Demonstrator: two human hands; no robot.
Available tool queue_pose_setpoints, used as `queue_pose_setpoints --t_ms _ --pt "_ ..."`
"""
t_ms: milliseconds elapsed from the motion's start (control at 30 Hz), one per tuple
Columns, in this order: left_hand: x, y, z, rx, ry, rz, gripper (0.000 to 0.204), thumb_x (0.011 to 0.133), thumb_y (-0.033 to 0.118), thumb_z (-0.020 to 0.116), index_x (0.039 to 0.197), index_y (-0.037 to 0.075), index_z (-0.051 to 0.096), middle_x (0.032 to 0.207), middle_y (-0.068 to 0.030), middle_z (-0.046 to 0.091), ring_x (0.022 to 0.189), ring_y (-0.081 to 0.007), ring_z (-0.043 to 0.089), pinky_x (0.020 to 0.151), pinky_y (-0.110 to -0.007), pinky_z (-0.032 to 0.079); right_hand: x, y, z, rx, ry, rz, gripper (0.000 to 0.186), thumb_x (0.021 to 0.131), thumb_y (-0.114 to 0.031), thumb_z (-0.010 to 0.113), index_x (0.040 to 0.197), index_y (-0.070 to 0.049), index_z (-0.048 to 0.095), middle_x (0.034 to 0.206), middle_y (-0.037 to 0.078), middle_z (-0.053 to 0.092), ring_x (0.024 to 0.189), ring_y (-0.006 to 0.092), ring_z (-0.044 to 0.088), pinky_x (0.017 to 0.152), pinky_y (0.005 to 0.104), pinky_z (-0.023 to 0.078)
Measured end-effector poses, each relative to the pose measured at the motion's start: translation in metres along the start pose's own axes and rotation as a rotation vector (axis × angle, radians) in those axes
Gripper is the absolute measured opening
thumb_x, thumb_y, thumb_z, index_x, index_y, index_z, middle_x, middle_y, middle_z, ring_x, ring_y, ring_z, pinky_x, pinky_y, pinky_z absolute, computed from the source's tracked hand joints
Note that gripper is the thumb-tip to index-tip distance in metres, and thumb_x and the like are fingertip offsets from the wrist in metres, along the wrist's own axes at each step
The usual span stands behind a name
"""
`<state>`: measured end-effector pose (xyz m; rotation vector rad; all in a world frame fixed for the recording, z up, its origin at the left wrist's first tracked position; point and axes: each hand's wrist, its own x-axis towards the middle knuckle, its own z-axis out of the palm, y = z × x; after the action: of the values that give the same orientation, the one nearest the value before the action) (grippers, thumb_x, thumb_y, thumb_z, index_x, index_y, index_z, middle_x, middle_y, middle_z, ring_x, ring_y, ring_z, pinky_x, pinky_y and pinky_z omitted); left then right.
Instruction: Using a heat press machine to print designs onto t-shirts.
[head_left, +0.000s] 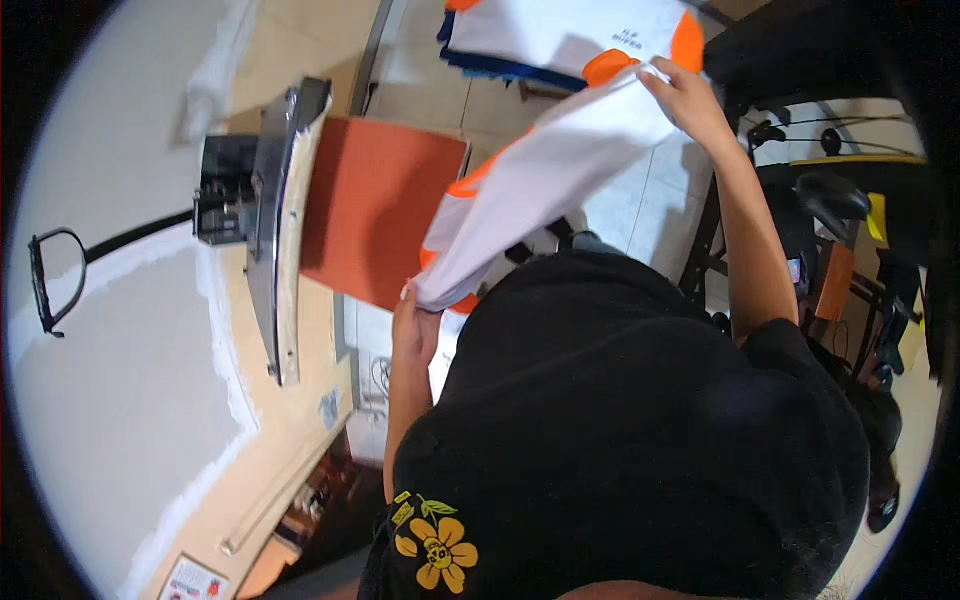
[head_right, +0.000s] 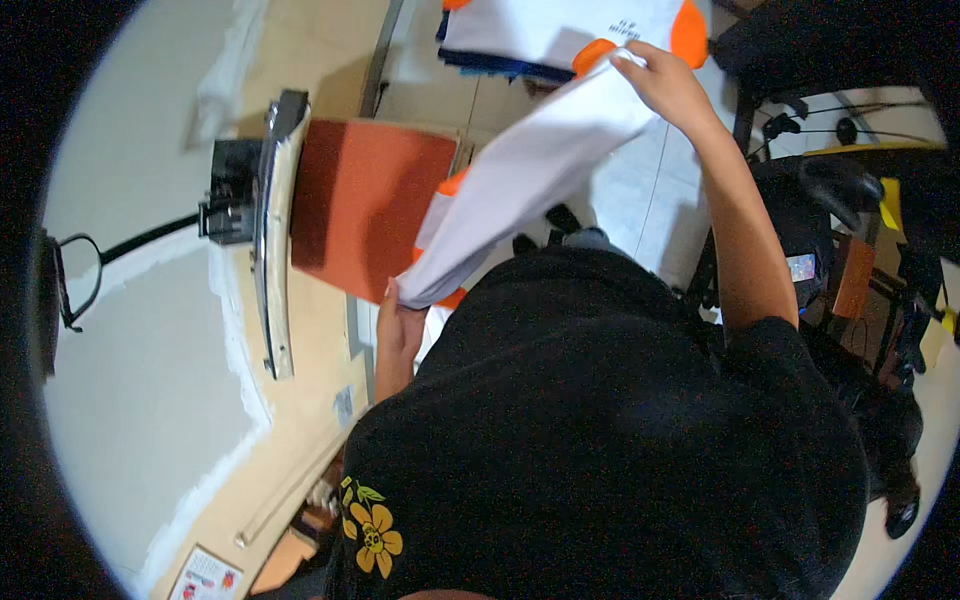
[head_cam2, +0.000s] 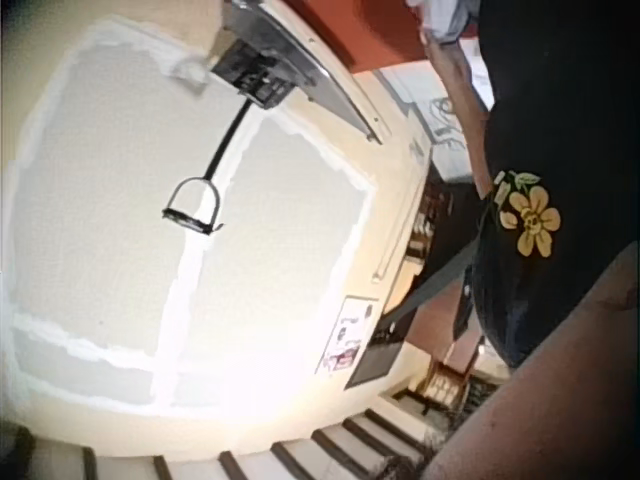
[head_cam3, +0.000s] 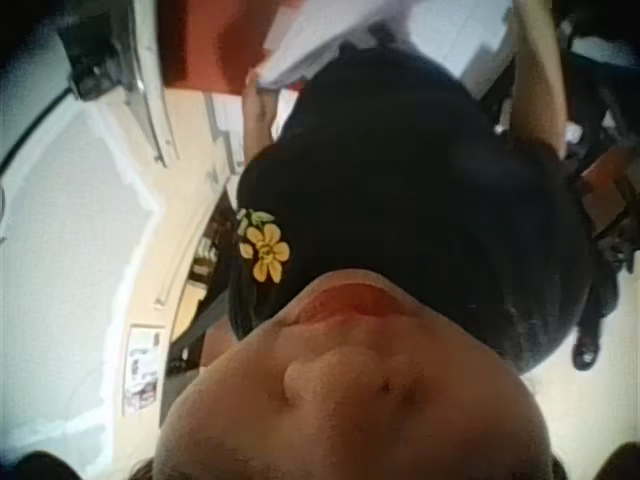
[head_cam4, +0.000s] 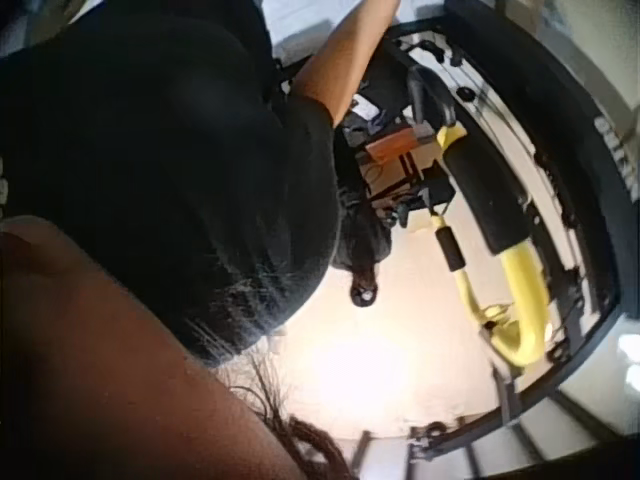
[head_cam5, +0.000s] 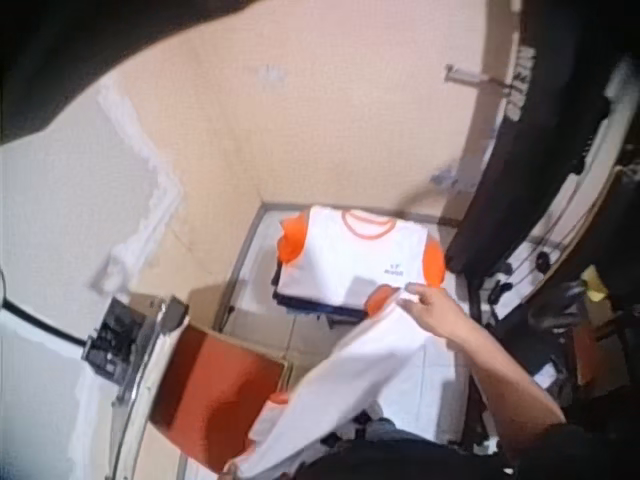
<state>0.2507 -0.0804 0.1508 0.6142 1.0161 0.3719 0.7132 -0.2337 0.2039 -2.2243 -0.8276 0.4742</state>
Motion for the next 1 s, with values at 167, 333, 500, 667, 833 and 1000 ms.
queue_pose_setpoints --t_ms 167,333,500,667,833,1000 --pt "0.019 0.077 0.038 -0.006 -0.149 0.138 0.047 0.094 0.037 0.049 0.121 -0.002 0.046 0.123 -0.0153 0.052 0.116 -0.0276 0.049 0.101 -0.043 0.037 -0.046 0.017 -0.077 0.144 0.142 0.231 0.025 0.086 -0.03 0.061 0.092 -0.005 0.062 0.073 0.004 0.06 0.065 0.011 0.053 0.061 0.0262 0.042" --pt "0.04 0.104 0.06 0.422 -0.245 -0.193 0.041 0.09 0.024 0.058 0.123 0.003 0.047 0.117 -0.0082 0.055 0.106 -0.0171 0.053 0.089 -0.031 0.041 -0.099 0.011 -0.101 0.281 0.4 0.367 0.018 0.087 -0.025 0.06 0.095 -0.01 0.055 0.077 0.003 0.058 0.07 0.0102 0.051 0.063 0.0232 0.038" --pt "0.056 0.114 0.101 0.376 -0.479 0.08 0.041 0.086 0.012 0.061 0.123 0.002 0.047 0.116 -0.0069 0.055 0.114 -0.0186 0.048 0.098 -0.032 0.035 -0.126 0.038 -0.098 0.631 0.638 0.417 0.021 0.085 -0.014 0.06 0.103 -0.011 0.048 0.085 0.002 0.058 0.074 0.0073 0.047 0.064 0.0223 0.035" --pt "0.102 0.128 0.167 0.684 -0.37 0.289 0.035 0.089 0.008 0.057 0.122 0.0 0.048 0.114 -0.0075 0.056 0.108 -0.0166 0.049 0.097 -0.031 0.034 -0.101 0.066 -0.097 0.645 0.763 0.329 0.023 0.087 -0.01 0.058 0.106 -0.009 0.045 0.085 0.001 0.055 0.076 0.0092 0.045 0.066 0.0233 0.035" --pt "0.183 0.175 0.241 1.03 -0.216 0.393 0.033 0.088 0.017 0.061 0.113 -0.001 0.051 0.11 -0.0109 0.057 0.097 -0.0182 0.054 0.084 -0.031 0.044 -0.011 0.089 -0.114 0.593 0.9 0.273 0.028 0.084 -0.012 0.063 0.107 -0.008 0.047 0.085 0.001 0.053 0.077 0.0094 0.05 0.066 0.0229 0.04" --pt "0.243 0.234 0.332 0.657 -0.222 0.55 0.035 0.087 0.012 0.063 0.113 0.006 0.04 0.091 -0.0083 0.058 0.083 -0.0155 0.055 0.073 -0.03 0.046 0.084 0.095 -0.164 0.693 1.025 0.046 0.03 0.082 -0.014 0.067 0.105 -0.005 0.049 0.084 0.0 0.053 0.079 0.0077 0.048 0.067 0.0214 0.039"
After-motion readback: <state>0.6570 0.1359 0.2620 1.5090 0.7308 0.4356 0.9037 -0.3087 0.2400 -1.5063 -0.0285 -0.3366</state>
